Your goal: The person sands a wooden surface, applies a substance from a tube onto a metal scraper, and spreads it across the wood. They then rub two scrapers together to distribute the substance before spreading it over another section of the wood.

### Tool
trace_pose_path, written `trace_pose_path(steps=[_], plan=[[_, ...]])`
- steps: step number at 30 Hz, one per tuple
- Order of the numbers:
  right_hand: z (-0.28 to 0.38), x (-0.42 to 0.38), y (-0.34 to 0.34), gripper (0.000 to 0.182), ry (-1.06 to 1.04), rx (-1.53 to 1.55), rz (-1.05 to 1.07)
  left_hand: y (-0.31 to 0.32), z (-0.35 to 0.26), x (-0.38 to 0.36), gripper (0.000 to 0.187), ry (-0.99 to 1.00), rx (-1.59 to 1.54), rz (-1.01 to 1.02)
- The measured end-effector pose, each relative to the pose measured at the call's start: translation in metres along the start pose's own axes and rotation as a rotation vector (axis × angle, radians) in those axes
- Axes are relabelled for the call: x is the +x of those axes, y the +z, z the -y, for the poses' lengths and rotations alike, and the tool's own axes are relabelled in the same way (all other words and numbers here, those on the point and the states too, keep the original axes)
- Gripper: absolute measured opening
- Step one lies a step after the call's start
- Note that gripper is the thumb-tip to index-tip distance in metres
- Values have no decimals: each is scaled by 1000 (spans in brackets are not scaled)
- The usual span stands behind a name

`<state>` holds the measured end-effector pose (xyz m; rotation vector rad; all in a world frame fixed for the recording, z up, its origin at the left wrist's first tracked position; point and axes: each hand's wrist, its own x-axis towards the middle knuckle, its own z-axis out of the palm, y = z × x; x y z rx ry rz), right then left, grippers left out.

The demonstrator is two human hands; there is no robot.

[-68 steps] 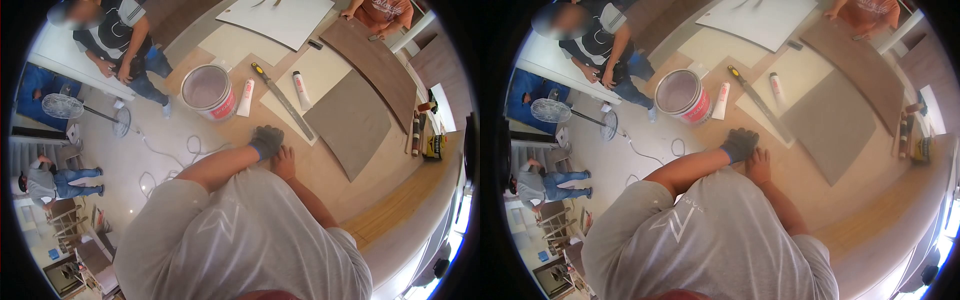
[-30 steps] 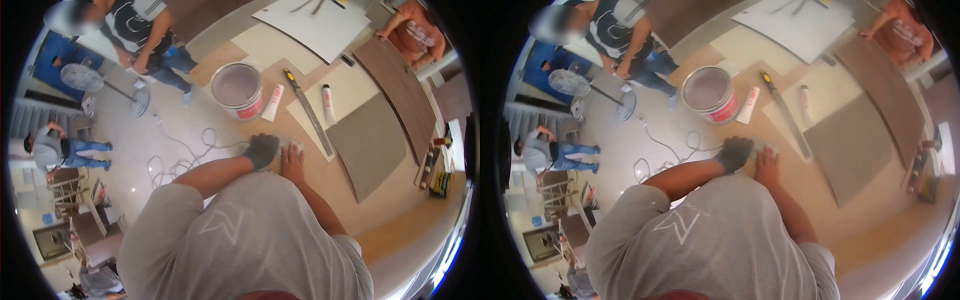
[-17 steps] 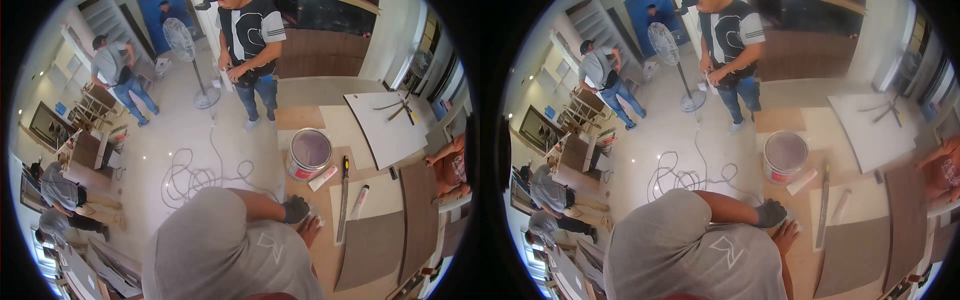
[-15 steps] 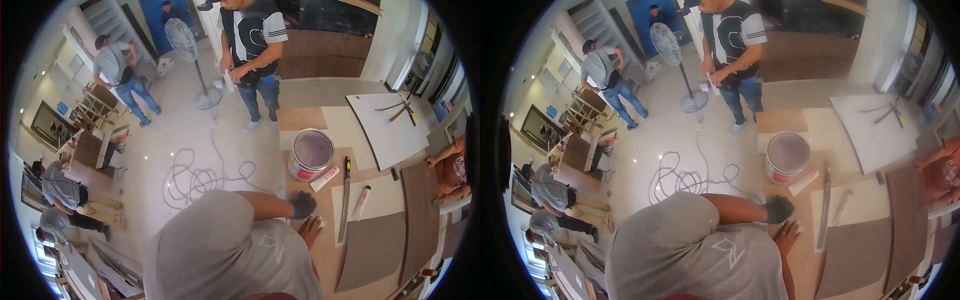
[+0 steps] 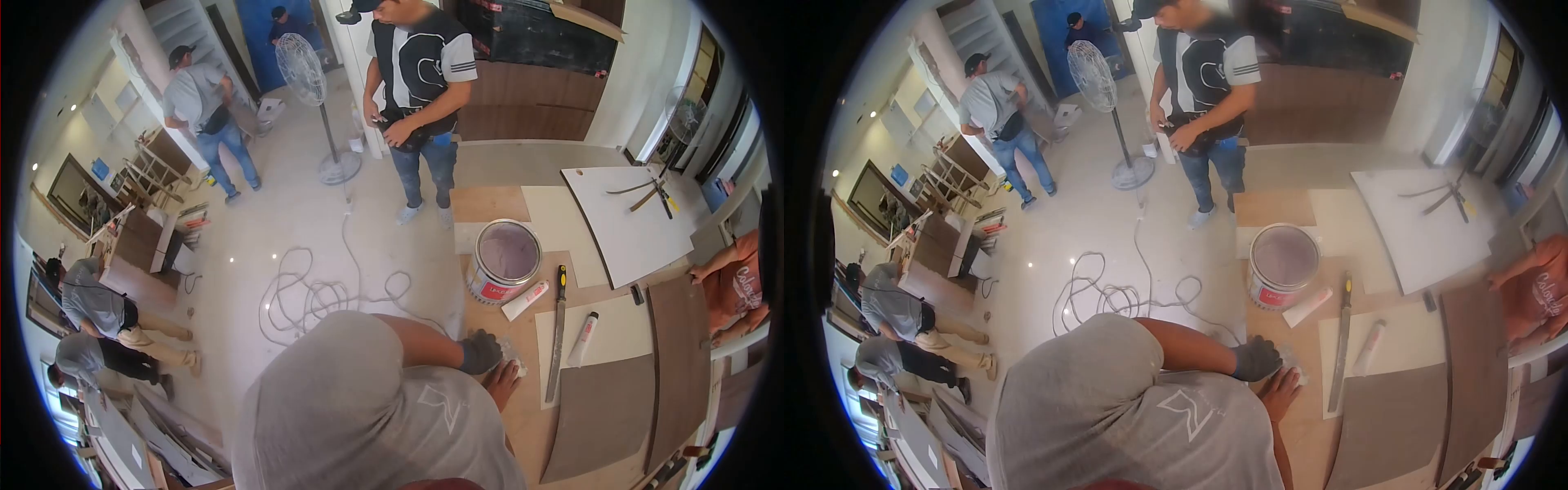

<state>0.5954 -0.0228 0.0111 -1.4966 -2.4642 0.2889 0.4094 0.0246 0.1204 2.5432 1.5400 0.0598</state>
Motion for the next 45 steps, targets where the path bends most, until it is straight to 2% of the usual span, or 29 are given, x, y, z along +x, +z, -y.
trace_pose_path(steps=[2,5,6,9,12,15,16,19,23,26,27,28,32,34,37,41,44,45], plan=[[-7,-4,12,59,-36,-76,-13,-5,-2,9,21,7,-18,0],[-6,-3,15,55,6,-24,-20,-9,-5,16,22,-30,-4,79],[-5,-2,15,54,4,-3,-26,8,-3,7,21,8,12,-23],[-9,-1,16,52,-4,23,-40,21,-1,5,21,25,25,12],[-6,-3,13,52,-6,-9,-29,-14,-1,17,20,46,60,19],[-4,3,4,52,-6,12,-17,-8,-5,-1,20,16,48,-2],[-10,0,9,52,-31,34,-21,-11,-9,-5,20,-15,42,156],[-15,-3,17,51,-72,-8,-59,-10,-7,8,21,-30,47,5],[-22,-2,24,51,-79,-5,-52,-5,-2,32,20,-36,59,92],[-36,-2,44,50,-189,-105,-180,-15,-10,7,19,-19,44,129],[-38,0,48,50,-170,-108,-167,-20,-10,2,19,0,38,137],[-34,0,44,49,-151,-109,-151,-7,-6,12,19,9,50,28],[-26,-2,27,49,-126,-35,-104,-8,-8,15,21,-7,29,115],[-33,4,42,51,-188,-100,-208,-9,-12,1,22,-17,15,153],[-37,-6,47,53,-170,-151,-229,-12,-12,4,23,-37,-17,45],[-27,-6,34,51,-108,-102,-134,-2,-9,17,22,-27,6,66],[-33,-2,39,50,-181,-102,-222,-5,-9,-4,21,-10,14,128],[-35,-4,43,49,-156,-109,-211,-5,-9,-1,21,0,23,91]])
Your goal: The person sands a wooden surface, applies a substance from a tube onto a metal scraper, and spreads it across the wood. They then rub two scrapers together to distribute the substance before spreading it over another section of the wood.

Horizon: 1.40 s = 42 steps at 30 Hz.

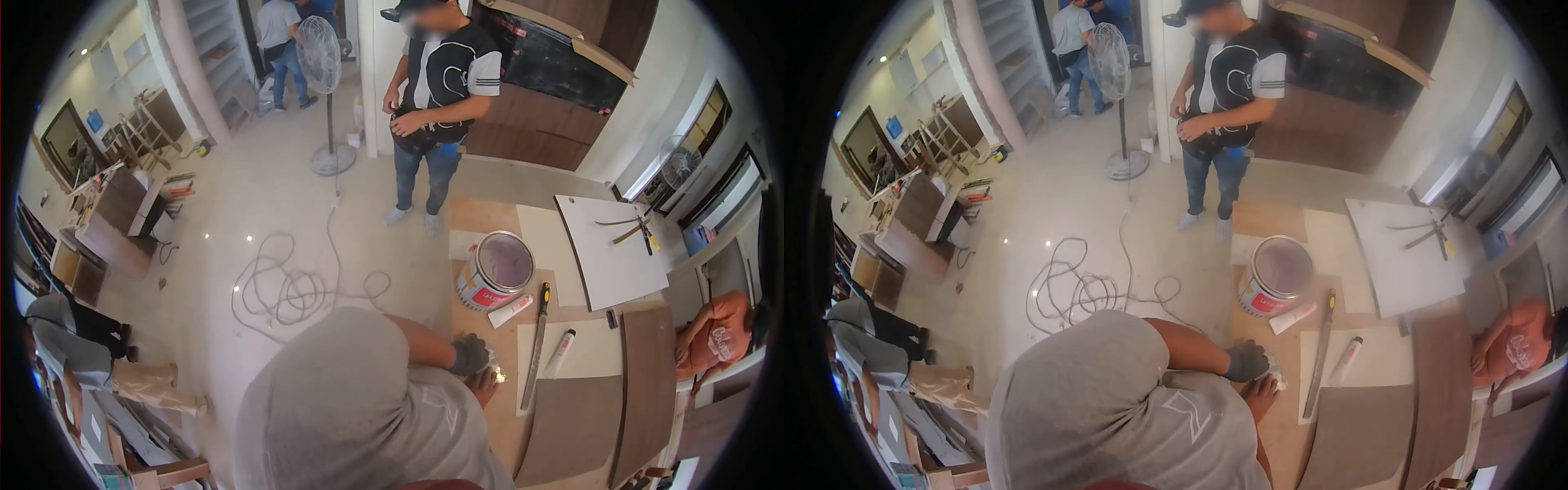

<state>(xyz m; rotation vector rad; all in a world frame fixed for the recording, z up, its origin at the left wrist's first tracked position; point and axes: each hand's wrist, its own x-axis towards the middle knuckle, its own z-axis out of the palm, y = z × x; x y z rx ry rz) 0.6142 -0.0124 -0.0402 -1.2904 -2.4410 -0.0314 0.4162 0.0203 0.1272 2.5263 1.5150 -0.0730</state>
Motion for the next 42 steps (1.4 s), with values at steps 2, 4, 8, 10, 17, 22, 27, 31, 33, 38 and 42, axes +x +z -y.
trace_pose_path(steps=[2,4,8,10,17,22,27,31,33,38,42], plan=[[8,6,-4,48,43,-13,17,-6,8,11,21,16,28,-76],[11,10,-7,47,51,10,28,-7,9,19,21,-11,22,-29],[3,8,-6,47,-41,-30,-43,4,0,0,22,-24,44,12],[8,8,-7,47,0,-23,-55,-3,4,2,22,-7,27,-37],[7,12,-11,43,-69,-33,-116,0,17,46,20,-134,38,-78],[9,15,-7,43,-68,-66,-192,-15,19,32,21,-114,-8,-30],[13,20,-19,44,-70,-63,-192,-17,17,32,24,-152,-24,-34],[13,21,-17,42,-114,-93,-273,-17,18,31,25,-142,-38,-41],[13,19,-15,42,-118,-99,-280,-7,20,34,25,-104,-11,-68],[17,12,-24,48,-36,33,-165,-1,28,20,18,11,25,-196],[6,17,-33,46,196,410,-24,11,35,-18,14,170,61,-151]])
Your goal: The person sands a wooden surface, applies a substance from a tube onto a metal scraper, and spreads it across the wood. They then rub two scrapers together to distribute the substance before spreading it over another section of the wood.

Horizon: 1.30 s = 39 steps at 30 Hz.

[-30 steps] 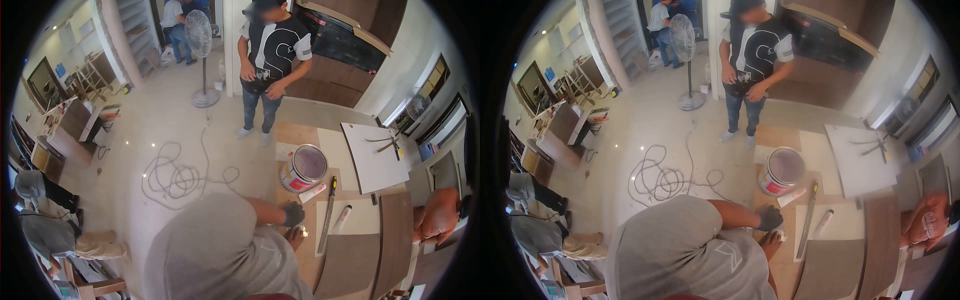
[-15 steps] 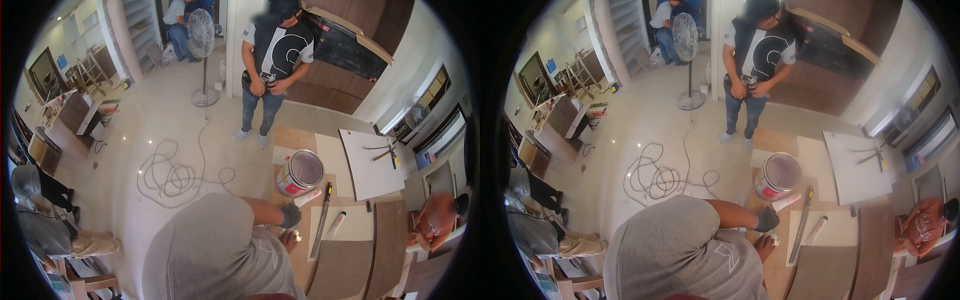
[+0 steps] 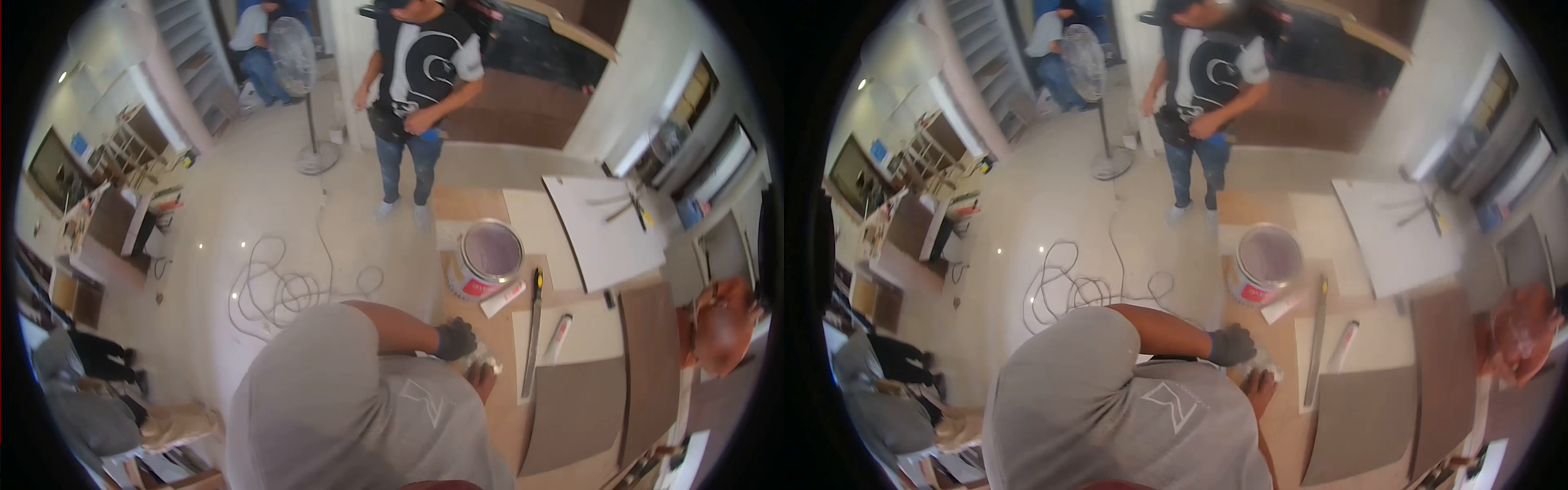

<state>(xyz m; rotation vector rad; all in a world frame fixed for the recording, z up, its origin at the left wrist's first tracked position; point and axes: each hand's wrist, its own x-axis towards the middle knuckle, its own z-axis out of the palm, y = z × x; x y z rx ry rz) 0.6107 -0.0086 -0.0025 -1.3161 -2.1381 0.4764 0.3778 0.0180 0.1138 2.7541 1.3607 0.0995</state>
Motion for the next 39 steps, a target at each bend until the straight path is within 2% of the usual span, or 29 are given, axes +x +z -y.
trace_pose_path(steps=[1,2,3,4,7,10,16,19,22,25,29,31,32,33,34,35,36,39], plan=[[-9,-13,-4,45,-377,-304,-38,5,1,-6,14,-31,-5,-43],[-16,-25,3,44,-301,-263,-11,13,-2,-9,13,-38,-29,-72],[-3,-23,-7,47,-196,-229,101,18,-2,-8,13,-46,-4,-77],[24,-23,-22,48,-83,-186,123,19,0,-8,12,-34,-29,-76],[46,-21,-40,48,-39,-176,99,-20,-6,-12,16,12,-96,27],[51,-14,-42,45,-45,-196,20,-13,-15,-15,22,33,-43,56],[42,-19,-31,42,-39,-206,-23,-13,-26,-7,22,87,13,162],[36,-19,-27,42,-51,-208,-21,-6,-23,-4,23,142,-20,31],[45,-19,-31,42,-27,-184,-12,1,-27,-9,23,79,8,72],[40,-16,-31,42,-14,-173,-6,9,-25,-11,23,105,16,44],[49,-23,-41,40,-38,-155,17,23,-34,-4,18,65,-23,-29],[53,-30,-48,42,-1,-239,108,27,-32,-14,16,16,-79,-99],[35,-35,-35,41,14,-226,148,27,-33,-9,14,-40,-40,-86],[15,-45,-22,40,-81,-247,39,36,-32,0,14,-26,-81,-104],[6,-48,-20,41,-36,-271,125,32,-41,10,13,-53,45,-183],[8,-46,-18,41,-78,-264,75,28,-44,15,12,-29,62,-211],[8,-48,-18,42,-103,-265,29,29,-47,14,12,-12,36,-178],[-4,-42,-19,42,-102,-246,142,25,-42,5,13,7,-24,-57]])
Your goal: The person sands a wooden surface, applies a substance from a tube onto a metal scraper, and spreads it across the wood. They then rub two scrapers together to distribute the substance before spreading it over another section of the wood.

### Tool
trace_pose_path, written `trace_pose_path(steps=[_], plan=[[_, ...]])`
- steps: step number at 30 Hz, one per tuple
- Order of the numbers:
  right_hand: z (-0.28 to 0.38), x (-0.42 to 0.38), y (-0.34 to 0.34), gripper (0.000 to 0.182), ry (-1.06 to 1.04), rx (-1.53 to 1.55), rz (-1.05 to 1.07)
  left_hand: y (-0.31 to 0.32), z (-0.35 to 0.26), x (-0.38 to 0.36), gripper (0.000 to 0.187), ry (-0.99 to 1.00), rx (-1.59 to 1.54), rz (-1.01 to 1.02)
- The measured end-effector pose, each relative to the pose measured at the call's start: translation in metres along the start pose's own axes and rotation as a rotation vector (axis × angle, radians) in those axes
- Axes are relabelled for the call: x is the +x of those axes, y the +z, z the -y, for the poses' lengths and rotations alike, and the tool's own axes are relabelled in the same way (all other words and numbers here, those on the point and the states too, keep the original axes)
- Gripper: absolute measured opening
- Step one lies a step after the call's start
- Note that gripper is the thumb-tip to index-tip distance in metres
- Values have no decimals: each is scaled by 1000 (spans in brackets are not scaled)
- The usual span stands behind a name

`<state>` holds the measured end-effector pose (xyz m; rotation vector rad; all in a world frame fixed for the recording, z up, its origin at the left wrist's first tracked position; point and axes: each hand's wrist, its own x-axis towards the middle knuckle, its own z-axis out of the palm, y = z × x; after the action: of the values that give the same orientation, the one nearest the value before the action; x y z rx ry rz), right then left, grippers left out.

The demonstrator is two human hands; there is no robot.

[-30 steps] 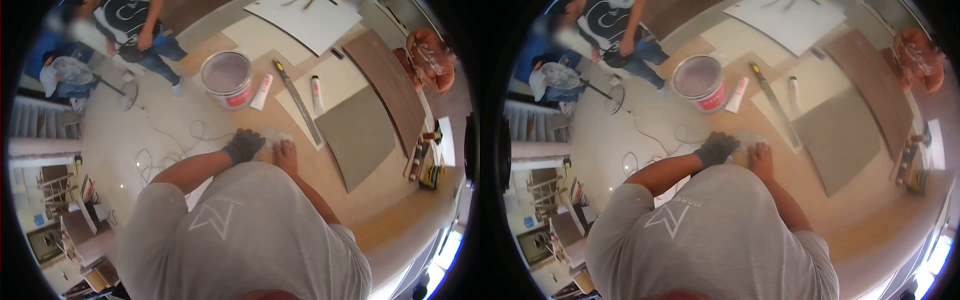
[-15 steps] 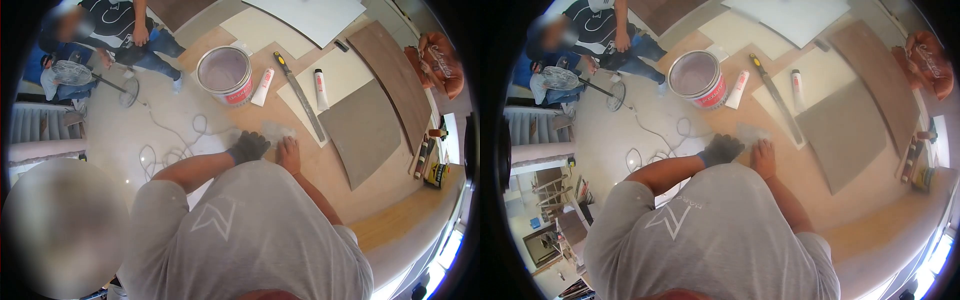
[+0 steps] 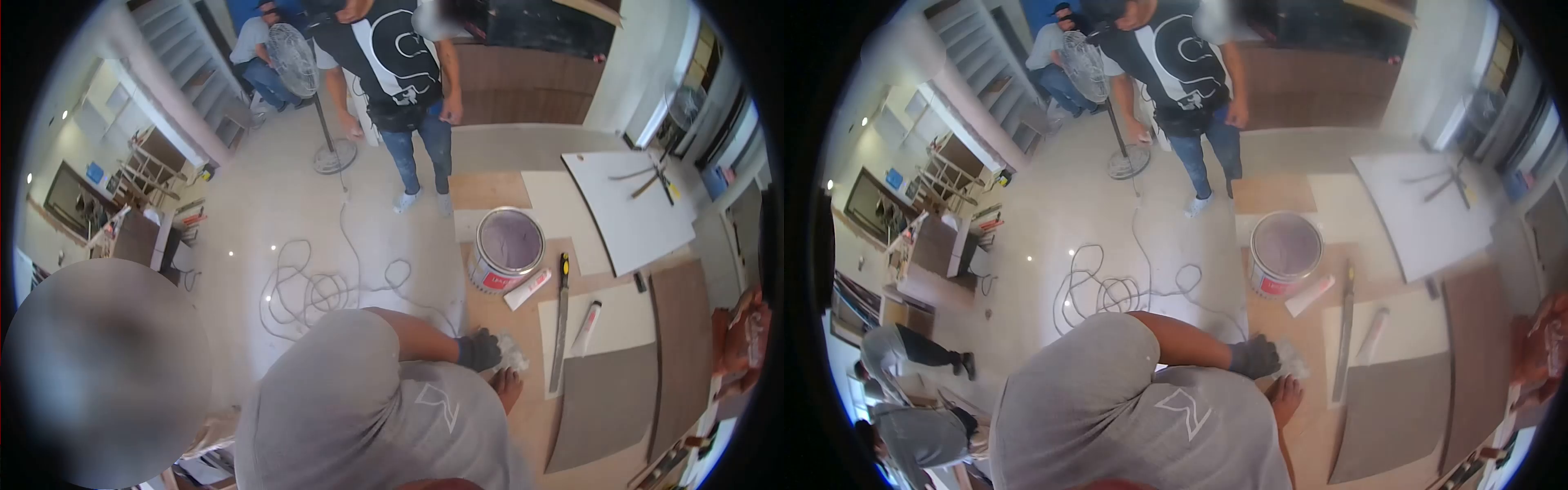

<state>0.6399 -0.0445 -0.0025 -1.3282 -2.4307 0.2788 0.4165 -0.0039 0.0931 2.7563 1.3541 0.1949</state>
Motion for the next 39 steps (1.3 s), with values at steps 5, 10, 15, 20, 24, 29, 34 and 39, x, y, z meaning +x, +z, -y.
trace_pose_path(steps=[5,10,15,20,24,29,34,39], plan=[[-6,-5,15,42,-29,-38,-59,-13,8,24,16,-18,-18,28],[-1,9,7,38,-219,-203,-372,-18,6,20,17,11,13,51],[-19,4,18,39,-151,-134,-232,7,28,87,17,-106,110,-15],[3,18,-15,64,177,-1,179,-48,34,47,24,-162,-426,-38],[51,53,-66,84,362,8,27,-40,49,-3,34,-324,-621,1],[53,83,-84,99,505,-63,245,-23,93,-53,46,-736,-762,26],[50,103,-88,107,567,-84,385,-5,143,-110,40,-874,-737,242],[50,95,-82,108,546,-108,293,-22,178,-204,32,-995,-599,273]])
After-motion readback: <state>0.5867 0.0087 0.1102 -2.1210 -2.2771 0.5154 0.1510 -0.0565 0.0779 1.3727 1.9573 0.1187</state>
